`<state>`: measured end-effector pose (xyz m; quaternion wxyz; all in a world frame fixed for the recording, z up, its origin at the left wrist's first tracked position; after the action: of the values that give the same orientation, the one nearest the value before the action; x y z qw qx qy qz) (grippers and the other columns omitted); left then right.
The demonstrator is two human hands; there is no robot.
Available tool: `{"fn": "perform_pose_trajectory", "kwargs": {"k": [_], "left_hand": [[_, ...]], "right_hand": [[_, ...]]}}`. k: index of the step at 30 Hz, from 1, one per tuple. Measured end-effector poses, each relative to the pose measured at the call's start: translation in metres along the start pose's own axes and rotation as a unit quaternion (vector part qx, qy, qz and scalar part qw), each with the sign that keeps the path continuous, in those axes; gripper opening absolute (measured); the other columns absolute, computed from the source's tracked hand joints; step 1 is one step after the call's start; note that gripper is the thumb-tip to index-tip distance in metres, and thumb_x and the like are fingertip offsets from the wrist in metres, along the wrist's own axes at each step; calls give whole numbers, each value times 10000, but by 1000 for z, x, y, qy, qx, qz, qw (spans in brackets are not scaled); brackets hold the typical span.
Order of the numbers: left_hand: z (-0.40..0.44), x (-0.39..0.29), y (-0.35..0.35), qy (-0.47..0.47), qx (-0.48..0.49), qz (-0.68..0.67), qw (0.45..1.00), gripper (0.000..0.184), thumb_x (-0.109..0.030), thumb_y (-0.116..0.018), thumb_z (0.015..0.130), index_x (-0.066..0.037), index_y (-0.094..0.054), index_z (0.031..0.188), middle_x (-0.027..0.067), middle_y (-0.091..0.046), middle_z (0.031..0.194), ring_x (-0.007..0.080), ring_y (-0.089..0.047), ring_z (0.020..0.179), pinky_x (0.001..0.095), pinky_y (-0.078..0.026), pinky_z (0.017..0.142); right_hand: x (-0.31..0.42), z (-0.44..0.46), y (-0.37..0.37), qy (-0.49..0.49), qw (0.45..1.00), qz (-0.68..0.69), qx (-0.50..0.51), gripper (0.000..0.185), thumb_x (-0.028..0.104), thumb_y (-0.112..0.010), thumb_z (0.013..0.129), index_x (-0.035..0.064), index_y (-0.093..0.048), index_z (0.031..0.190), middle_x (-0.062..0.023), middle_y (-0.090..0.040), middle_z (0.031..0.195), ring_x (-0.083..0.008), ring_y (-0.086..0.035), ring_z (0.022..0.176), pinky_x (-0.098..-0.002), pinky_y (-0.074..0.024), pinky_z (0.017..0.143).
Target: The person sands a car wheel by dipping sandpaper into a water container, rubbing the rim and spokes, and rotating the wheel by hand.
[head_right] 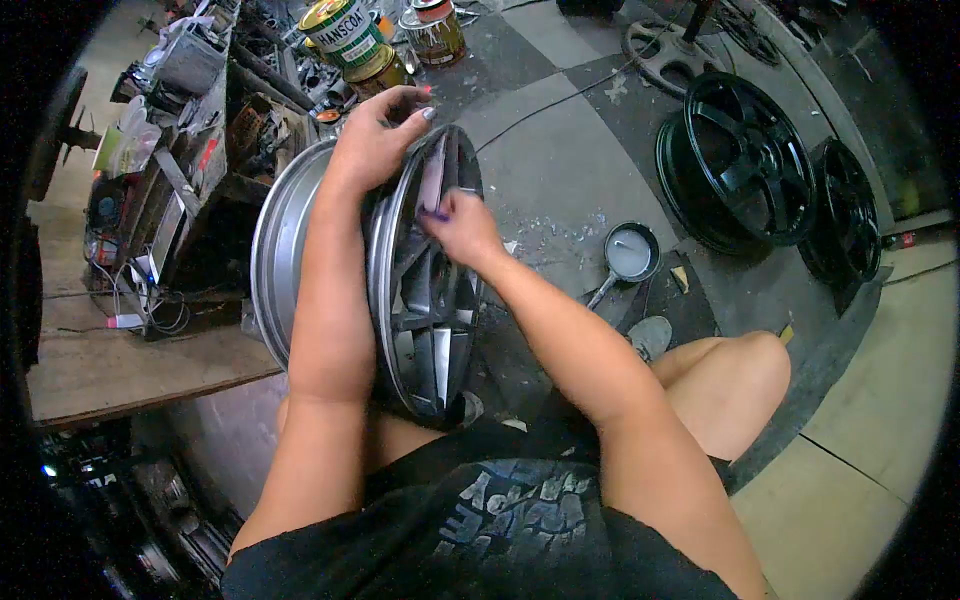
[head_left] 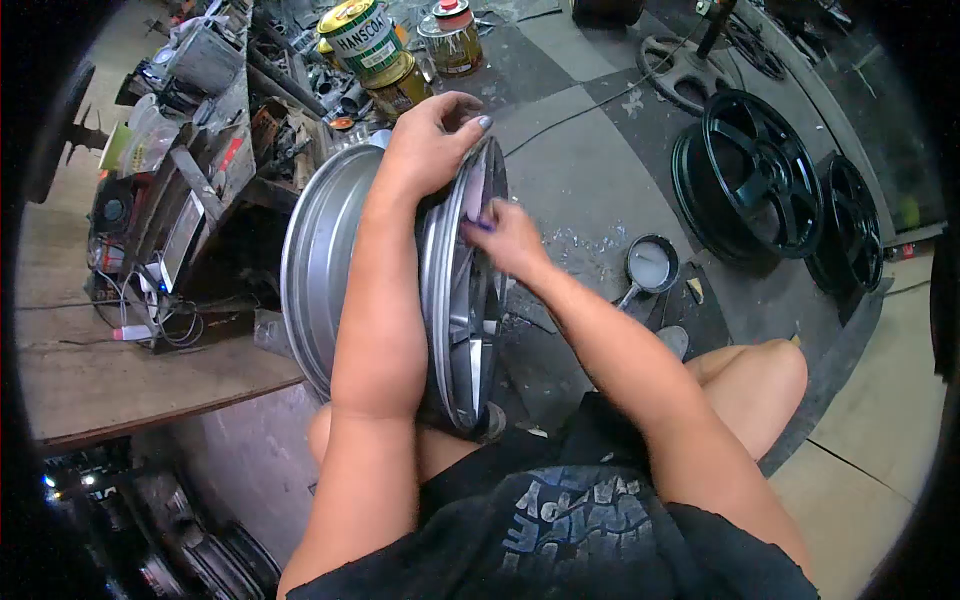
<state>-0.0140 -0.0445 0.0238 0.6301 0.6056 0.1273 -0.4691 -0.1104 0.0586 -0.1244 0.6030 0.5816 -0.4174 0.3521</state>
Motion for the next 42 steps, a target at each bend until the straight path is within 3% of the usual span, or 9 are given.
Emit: {"fn": "perform_pose_trajectory", "kwargs": {"k": [5,7,9,14,24,27,28,31,42], "left_hand": [[-6,-5,1,10,7,0,1000,309,-198,-733,923,-13,-715,1169,150,-754,1034,211,-711,945,344,-548,876],[-9,-7,-1,5,27,-12,1000,306,-202,-721,934,-9,-712,1172,132,-749,1033,193,-695,923,333,-540,863],[-14,-15,1,40,42,20,998,303,-186,-686,967,-11,-691,1215,82,-728,1069,154,-660,987,309,-507,914],[-12,-12,-1,33,45,15,998,294,-175,-685,964,-13,-698,1208,81,-733,1077,155,-660,998,305,-506,917],[-1,-3,-6,10,33,24,999,357,-251,-716,923,-45,-711,1215,147,-744,1048,223,-703,967,349,-541,898],[2,1,-4,41,39,2,998,332,-169,-705,957,-32,-679,1258,98,-729,1152,167,-664,1062,307,-497,969],[3,0,-3,37,33,12,999,337,-172,-707,961,-16,-675,1257,103,-734,1136,165,-666,1053,306,-499,966],[3,-9,-1,43,29,25,998,334,-165,-704,963,-4,-675,1254,100,-737,1127,159,-664,1054,307,-500,963],[-14,1,4,26,-6,10,1000,361,-222,-734,924,-17,-700,1219,131,-748,1066,198,-693,976,334,-533,902]], "right_hand": [[-95,-35,45,-244,911,333,11,56,125,-615,995,72,-598,1006,-128,-718,860,-163,-667,688,-308,-513,560],[-178,-34,86,-277,926,253,-42,145,162,-660,946,50,-590,1007,-115,-715,879,-186,-663,683,-343,-533,613],[-258,-31,141,-171,960,-183,-122,244,219,-717,870,24,-629,990,-140,-724,889,-266,-698,800,-394,-553,752],[-340,-55,187,-394,901,-177,-44,245,229,-744,787,34,-715,932,-185,-750,982,-327,-716,1005,-405,-537,896],[-376,-48,154,-292,868,-391,92,287,179,-675,859,26,-757,1088,-277,-689,1185,-402,-681,1127,-474,-547,967],[-353,-44,178,-314,919,-237,-44,235,213,-633,946,13,-698,1050,-212,-739,941,-329,-739,843,-441,-598,772],[-363,-61,173,-447,881,115,-102,187,182,-578,1009,43,-644,1115,-130,-690,805,-204,-683,705,-320,-577,598],[-326,-55,163,-396,836,371,-82,181,93,-557,1017,45,-591,1188,-116,-671,829,-151,-667,675,-259,-562,562],[-6,42,27,-116,913,388,54,149,146,-665,988,90,-556,1072,-21,-633,836,-80,-559,651,-233,-452,533]]}}
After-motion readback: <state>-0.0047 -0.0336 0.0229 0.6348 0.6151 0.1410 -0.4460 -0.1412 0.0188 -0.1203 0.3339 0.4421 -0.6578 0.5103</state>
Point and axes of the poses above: each hand's wrist, its own z-axis towards the middle knuckle, its own y-axis out of the back of the hand, x = y × z, the point moved 5 cm from there along z, towards the middle knuckle
